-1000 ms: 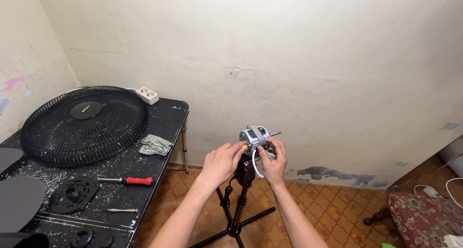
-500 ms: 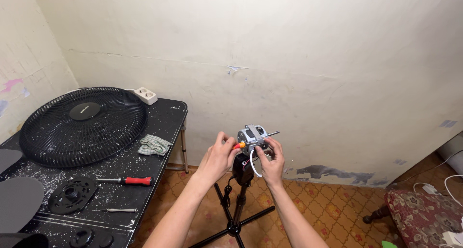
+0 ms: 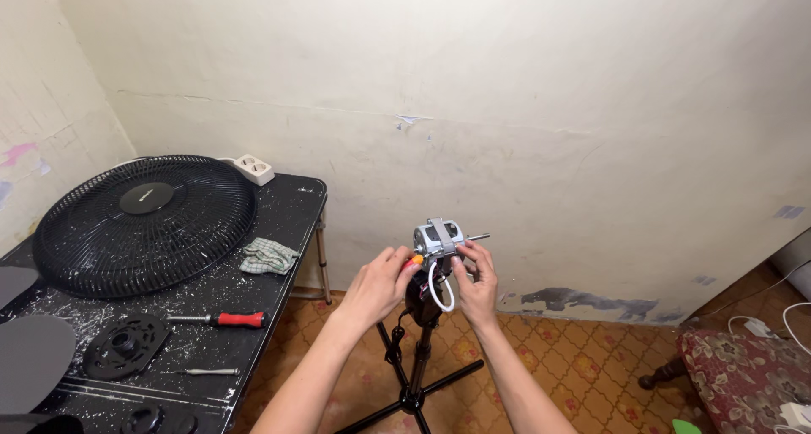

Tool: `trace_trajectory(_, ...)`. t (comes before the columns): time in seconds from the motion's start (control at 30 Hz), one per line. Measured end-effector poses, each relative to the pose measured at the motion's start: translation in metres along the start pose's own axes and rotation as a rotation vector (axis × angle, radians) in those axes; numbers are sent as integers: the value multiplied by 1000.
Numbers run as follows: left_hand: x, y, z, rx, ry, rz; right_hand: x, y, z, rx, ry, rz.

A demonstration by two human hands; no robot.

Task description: The person uses a screwdriver to tighten screws on the fan motor assembly mounted on a stand, then picks up a small white plastic part and places it on the table. They continue to adjust and tighten components on the motor with the screwdriver.

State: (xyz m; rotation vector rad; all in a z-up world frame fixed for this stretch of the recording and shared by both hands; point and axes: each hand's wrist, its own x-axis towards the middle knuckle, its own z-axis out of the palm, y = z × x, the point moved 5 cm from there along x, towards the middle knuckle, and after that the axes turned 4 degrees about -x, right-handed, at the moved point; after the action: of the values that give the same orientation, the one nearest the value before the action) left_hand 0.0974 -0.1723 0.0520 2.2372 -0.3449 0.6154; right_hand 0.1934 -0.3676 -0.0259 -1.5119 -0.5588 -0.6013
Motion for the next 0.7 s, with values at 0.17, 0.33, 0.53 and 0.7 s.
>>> trace_trajectory(0.17, 9, 6, -15, 153, 26, 145, 14, -13, -9, -242, -34, -114)
trace_trajectory(0.33, 19, -11, -1, 77, -175, 13, 19, -20, -10, -229, -90, -13)
trace_trajectory(0.53, 27, -19, 8, -39, -146, 135, 4, -36, 5, -356, 8, -80)
trace_trajectory(0.7, 38, -15, 3, -39, -125, 191, 4, -37, 19, -355, 151, -120)
